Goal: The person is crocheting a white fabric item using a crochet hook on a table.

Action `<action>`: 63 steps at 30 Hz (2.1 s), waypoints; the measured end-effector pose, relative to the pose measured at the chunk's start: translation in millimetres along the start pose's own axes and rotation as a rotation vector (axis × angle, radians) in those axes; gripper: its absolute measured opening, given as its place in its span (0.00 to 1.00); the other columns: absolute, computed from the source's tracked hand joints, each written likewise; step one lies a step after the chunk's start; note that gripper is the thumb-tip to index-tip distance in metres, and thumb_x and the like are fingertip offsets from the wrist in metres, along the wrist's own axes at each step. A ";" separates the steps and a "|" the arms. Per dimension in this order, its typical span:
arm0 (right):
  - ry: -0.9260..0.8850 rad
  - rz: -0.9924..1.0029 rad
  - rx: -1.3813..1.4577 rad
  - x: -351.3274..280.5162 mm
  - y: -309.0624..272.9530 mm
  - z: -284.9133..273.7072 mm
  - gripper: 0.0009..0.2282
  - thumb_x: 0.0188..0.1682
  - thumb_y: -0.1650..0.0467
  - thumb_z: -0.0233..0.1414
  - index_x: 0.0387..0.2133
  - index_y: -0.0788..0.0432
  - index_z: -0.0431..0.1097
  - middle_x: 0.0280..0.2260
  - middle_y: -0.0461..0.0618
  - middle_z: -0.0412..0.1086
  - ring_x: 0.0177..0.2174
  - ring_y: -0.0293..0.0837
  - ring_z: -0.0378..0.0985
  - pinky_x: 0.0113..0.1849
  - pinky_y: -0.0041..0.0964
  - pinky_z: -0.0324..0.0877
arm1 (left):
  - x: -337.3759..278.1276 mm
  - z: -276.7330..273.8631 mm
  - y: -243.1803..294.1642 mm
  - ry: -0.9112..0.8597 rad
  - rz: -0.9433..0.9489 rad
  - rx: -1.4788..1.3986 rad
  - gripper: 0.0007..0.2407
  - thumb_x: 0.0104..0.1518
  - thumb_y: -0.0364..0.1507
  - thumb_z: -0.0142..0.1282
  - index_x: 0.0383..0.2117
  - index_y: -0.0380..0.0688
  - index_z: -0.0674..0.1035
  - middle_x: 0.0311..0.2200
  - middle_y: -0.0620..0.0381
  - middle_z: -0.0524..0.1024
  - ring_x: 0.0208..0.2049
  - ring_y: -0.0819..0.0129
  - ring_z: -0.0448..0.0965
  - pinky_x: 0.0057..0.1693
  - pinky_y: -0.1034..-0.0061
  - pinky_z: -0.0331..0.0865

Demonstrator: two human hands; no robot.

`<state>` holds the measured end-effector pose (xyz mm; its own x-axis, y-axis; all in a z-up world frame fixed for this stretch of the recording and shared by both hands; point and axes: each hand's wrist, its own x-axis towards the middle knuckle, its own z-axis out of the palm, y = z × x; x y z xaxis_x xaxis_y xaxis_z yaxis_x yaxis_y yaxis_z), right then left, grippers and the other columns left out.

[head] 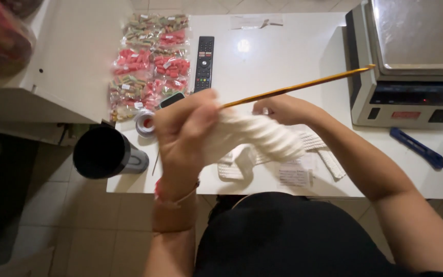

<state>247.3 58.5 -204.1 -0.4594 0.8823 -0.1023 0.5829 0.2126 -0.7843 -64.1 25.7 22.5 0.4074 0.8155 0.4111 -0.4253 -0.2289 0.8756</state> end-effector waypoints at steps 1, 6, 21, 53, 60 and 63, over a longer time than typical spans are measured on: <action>0.006 0.077 -0.095 1.5 -19.2 -3.9 0.07 0.47 0.68 0.60 0.38 0.54 0.79 0.37 0.47 0.77 0.37 0.49 0.79 0.41 0.45 0.72 | -4.7 -7.0 1.3 0.062 0.073 -0.062 0.10 0.61 0.30 0.52 0.22 0.46 0.77 0.16 0.64 0.68 0.19 0.79 0.64 0.27 0.83 0.60; 0.201 0.206 -0.247 1.1 -27.0 -19.3 0.07 0.54 0.71 0.55 0.38 0.62 0.79 0.38 0.55 0.80 0.36 0.48 0.82 0.41 0.40 0.75 | -18.4 -45.7 18.0 0.119 0.648 0.718 0.04 0.64 0.19 0.55 0.32 0.31 0.74 0.24 0.53 0.75 0.23 0.67 0.79 0.27 0.78 0.80; 0.571 0.239 0.177 -10.5 -84.6 -151.9 0.12 0.67 0.73 0.42 0.36 0.68 0.69 0.31 0.60 0.76 0.30 0.46 0.83 0.35 0.33 0.81 | -44.4 -71.5 -12.4 0.441 0.015 -0.103 0.11 0.59 0.34 0.55 0.22 0.44 0.82 0.17 0.56 0.79 0.17 0.70 0.78 0.23 0.79 0.71; 0.288 0.054 0.477 -65.1 -151.1 -34.4 0.07 0.46 0.72 0.65 0.22 0.62 0.77 0.19 0.43 0.70 0.22 0.35 0.70 0.29 0.30 0.69 | 7.3 10.5 -58.4 -0.277 -0.353 0.224 0.11 0.65 0.30 0.53 0.27 0.44 0.85 0.17 0.60 0.75 0.27 0.79 0.67 0.36 0.80 0.70; 0.341 0.403 0.294 -128.9 -86.2 -35.4 0.08 0.42 0.69 0.68 0.25 0.64 0.80 0.17 0.47 0.67 0.20 0.38 0.68 0.24 0.33 0.67 | -11.9 -1.8 -132.2 -0.268 -0.399 0.435 0.09 0.64 0.30 0.54 0.33 0.41 0.86 0.26 0.44 0.83 0.34 0.66 0.79 0.45 0.66 0.74; 0.296 0.635 0.086 -150.5 -60.2 -33.1 0.13 0.41 0.66 0.68 0.26 0.67 0.81 0.19 0.58 0.73 0.23 0.49 0.75 0.31 0.43 0.72 | -22.2 -7.3 -163.8 -0.219 -0.476 0.482 0.11 0.66 0.30 0.52 0.34 0.38 0.86 0.29 0.41 0.84 0.33 0.51 0.83 0.46 0.63 0.74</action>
<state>303.5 -73.2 -121.3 0.1608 0.9044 -0.3953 0.6170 -0.4048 -0.6749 -9.3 49.0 -131.9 0.6348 0.7713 -0.0469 0.2237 -0.1253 0.9666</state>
